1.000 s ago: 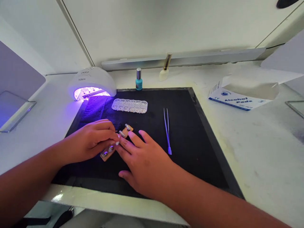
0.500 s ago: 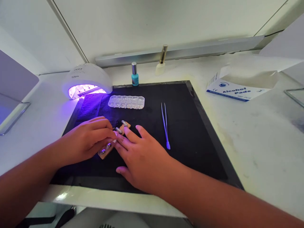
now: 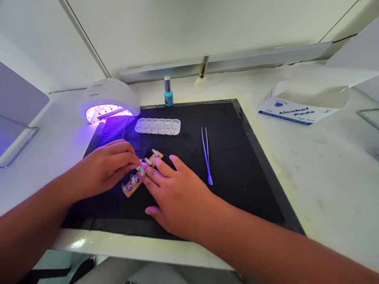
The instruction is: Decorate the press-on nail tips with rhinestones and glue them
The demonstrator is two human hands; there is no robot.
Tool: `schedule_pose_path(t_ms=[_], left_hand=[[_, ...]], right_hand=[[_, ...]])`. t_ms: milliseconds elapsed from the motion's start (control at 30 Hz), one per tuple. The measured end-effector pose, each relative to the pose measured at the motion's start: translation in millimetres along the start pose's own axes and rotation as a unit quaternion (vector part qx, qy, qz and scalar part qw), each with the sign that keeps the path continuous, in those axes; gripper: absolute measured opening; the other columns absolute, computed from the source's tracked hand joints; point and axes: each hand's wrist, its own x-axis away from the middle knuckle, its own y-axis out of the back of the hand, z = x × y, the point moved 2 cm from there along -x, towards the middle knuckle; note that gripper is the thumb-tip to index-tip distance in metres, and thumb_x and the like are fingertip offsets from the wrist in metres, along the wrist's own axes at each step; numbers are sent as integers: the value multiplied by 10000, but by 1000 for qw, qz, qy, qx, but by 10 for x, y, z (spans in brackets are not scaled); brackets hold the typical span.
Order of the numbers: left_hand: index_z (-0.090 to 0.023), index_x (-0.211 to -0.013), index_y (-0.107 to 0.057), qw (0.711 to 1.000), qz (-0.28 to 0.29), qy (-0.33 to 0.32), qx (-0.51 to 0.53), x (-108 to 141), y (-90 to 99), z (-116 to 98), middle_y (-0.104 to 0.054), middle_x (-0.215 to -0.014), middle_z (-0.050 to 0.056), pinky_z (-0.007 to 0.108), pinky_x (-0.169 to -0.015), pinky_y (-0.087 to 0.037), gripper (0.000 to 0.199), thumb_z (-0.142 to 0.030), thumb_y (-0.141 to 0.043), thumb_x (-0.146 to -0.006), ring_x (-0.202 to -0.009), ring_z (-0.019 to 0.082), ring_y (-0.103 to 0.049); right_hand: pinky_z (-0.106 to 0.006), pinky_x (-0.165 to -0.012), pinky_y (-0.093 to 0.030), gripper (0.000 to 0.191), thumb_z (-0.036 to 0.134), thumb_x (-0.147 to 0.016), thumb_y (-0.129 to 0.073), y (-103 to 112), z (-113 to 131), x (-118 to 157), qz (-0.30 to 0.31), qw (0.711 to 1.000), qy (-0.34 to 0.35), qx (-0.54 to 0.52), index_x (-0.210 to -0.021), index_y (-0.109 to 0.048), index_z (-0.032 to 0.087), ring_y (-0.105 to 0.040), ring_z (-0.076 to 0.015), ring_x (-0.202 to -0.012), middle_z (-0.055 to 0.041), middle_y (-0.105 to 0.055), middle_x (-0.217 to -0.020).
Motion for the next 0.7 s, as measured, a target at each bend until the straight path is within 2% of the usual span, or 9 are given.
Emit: schedule_pose_path(t_ms=[100, 200, 333, 700], left_hand=[[-135, -936, -661, 1000, -5, -15, 22, -3, -3, -43, -623, -877, 71, 312, -708, -482, 200, -117, -467, -983, -806, 183, -562], [-148, -987, -666, 999, 23, -27, 30, -4, -29, -62, -618, -878, 60, 312, -708, -477, 176, -109, -496, -969, -816, 186, -542], [-153, -967, -666, 999, 44, -10, 24, 11, -54, -28, -603, -883, 61, 321, -721, -476, 178, -134, -489, -983, -830, 186, -531], [-130, -921, -660, 1000, 8, 3, 9, 26, -29, 16, -610, -876, 68, 321, -719, -471, 187, -152, -489, -993, -806, 182, -549]], right_hand=[[-555, -1074, -367, 603, 532, -930, -577, 3, -3, -6, -1, 1000, -1, -3, -1388, -581, 139, -512, -342, -1322, -96, -566, -1477], [-557, -1077, -370, 602, 527, -930, -579, 8, -5, -19, 7, 1000, -1, -6, -1385, -583, 133, -505, -348, -1327, -106, -599, -1445], [-564, -1084, -373, 611, 518, -936, -572, 19, -8, -21, 13, 1000, 1, -8, -1410, -560, 132, -501, -345, -1330, -108, -590, -1455], [-573, -1075, -378, 638, 525, -928, -589, 2, -6, -10, 5, 1000, 1, -10, -1424, -544, 126, -496, -351, -1341, -98, -555, -1483]])
